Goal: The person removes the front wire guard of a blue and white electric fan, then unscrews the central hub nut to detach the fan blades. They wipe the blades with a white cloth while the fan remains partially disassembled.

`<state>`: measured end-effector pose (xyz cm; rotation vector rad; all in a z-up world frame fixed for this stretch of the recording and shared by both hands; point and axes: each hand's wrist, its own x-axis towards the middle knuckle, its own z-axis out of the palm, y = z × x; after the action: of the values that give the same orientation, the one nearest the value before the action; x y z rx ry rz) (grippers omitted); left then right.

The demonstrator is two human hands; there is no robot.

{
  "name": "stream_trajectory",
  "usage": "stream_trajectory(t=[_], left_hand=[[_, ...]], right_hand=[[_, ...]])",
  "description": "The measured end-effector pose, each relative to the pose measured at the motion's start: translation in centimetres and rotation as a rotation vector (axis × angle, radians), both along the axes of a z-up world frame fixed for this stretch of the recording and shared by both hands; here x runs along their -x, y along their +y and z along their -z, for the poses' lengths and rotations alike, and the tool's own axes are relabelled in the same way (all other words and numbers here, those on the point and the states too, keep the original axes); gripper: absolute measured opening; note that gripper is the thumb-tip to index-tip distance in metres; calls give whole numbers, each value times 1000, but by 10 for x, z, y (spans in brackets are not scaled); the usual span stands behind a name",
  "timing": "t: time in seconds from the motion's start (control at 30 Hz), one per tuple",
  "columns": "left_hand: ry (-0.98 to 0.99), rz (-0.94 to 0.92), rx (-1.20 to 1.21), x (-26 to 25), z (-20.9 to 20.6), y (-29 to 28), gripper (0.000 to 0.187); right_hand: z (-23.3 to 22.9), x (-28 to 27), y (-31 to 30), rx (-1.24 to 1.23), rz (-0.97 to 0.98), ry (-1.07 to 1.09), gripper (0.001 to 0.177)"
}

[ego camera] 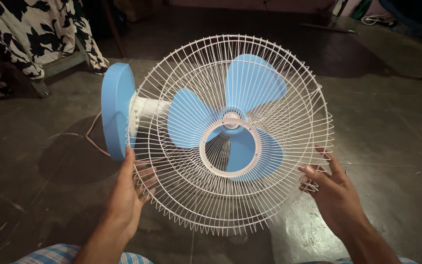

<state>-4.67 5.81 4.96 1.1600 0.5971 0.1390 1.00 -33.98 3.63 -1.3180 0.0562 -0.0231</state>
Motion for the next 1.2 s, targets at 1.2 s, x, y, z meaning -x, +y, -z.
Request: stream_trajectory(t=[1.2], left_hand=[[-225,117,407,23,-5,-6,85]], right_hand=[[-15,37,-5,-334,-31,73,104]])
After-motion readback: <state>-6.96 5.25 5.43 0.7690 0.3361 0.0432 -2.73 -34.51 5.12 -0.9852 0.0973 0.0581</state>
